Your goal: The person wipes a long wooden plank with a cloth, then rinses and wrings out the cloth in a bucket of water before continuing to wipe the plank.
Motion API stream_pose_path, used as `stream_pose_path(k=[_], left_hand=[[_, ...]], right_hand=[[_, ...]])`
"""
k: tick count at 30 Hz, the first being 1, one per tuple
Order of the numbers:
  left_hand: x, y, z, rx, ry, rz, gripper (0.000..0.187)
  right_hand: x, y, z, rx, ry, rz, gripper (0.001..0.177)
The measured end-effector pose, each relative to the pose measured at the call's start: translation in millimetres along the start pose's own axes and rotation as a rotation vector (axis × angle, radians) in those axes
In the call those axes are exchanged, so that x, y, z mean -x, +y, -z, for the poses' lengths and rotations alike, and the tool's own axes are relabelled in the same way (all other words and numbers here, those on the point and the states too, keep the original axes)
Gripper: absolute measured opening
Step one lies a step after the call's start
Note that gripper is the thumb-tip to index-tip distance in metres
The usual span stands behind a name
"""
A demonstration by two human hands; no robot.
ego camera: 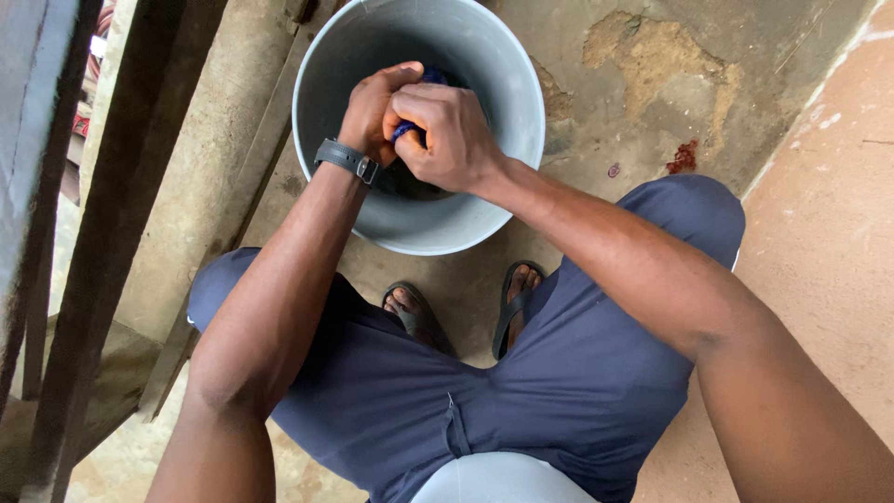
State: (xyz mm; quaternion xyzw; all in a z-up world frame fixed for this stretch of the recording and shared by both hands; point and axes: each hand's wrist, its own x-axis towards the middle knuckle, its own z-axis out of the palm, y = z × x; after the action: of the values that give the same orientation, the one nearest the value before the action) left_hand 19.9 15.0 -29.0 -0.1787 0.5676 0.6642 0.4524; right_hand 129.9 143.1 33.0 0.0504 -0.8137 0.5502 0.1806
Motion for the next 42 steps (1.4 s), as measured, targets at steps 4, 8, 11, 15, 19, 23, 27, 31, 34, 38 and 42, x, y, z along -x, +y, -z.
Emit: stream_pose_path(k=[4,8,11,15,19,23,27,31,34,38,42], left_hand=[[9,-3,-16,0.009,0.07,-0.06,0.017],[24,0,-28,-0.199,0.123,-0.063,0.02],[26,4,-32,-0.299,0.086,-0.127,0.026],[28,7,-27,-0.316,-0.022,-0.148,0.032],[28,14,-25,-0.278,-0.074,-0.177,0.037],[39,36,-26,-0.555,0.051,-0.304,0.047],[54,48,-31,-1.068,0.152,-0.211,0.072],[42,39,-24,-0.893,-0.001,0.109,0.098],[26,25,-18,-0.873,-0.067,0.019,0.119],[27,32,-12,-0.96,-0.266,-0.226,0.102],[44,48,-15,-1.184,-0.418,-0.23,0.071]], right_hand=[[-2,27,6,0.105,0.01,-0.123,0.011],[-4,52,21,0.228,0.041,-0.124,0.007],[-6,56,28,0.151,-0.104,-0.229,0.02],[-13,59,35,-0.132,-0.368,-0.422,0.053],[-16,71,32,-0.122,-0.478,-0.546,0.034],[-19,61,34,-0.097,-0.398,-0.575,0.035],[-26,43,37,-0.207,-0.255,-0.553,0.042],[-31,45,39,-0.493,-0.147,-0.665,0.027],[-29,45,45,-0.666,-0.1,-0.717,0.025],[-25,49,46,-0.71,-0.052,-0.668,0.027],[-28,57,46,-0.739,0.028,-0.717,0.026]])
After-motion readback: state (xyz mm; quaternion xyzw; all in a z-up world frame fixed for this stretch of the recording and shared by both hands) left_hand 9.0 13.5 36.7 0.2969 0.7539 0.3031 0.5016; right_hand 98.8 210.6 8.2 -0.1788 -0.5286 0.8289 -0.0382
